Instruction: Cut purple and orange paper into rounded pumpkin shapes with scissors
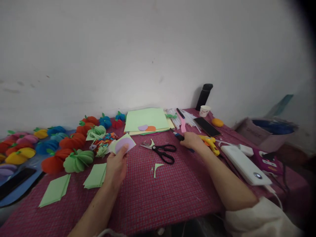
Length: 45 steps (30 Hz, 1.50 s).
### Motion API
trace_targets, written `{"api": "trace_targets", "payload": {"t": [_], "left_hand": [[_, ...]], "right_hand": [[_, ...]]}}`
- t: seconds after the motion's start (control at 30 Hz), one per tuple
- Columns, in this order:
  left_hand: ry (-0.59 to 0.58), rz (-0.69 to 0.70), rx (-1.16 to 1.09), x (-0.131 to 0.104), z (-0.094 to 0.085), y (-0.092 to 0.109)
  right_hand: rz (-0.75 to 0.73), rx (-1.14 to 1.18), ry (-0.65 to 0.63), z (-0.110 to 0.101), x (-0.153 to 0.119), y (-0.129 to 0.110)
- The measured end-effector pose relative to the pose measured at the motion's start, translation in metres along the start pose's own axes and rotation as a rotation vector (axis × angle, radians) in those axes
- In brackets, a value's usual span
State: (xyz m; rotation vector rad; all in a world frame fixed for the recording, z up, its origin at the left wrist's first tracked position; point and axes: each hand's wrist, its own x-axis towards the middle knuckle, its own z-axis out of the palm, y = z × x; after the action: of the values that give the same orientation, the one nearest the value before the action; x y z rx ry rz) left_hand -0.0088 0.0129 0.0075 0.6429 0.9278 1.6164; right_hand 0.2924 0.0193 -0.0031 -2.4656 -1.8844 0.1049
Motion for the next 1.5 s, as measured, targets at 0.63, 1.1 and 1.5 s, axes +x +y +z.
{"api": "trace_targets", "payload": {"t": [0.63,1.1,1.5], "left_hand": [[-0.023,-0.022,-0.041,-0.003,0.002,-0.002],[-0.005,-0.049,-0.059,-0.004,0.003,-0.001],[-0.026,-0.029,-0.077,-0.005,0.002,0.001]], "right_hand": [[-0.617,0.160,-0.010,0.006,-0.038,-0.059],[-0.510,0.171,-0.176,-0.004,-0.044,-0.042],[-0.661,1.090,-0.542,-0.019,-0.048,-0.051]]}}
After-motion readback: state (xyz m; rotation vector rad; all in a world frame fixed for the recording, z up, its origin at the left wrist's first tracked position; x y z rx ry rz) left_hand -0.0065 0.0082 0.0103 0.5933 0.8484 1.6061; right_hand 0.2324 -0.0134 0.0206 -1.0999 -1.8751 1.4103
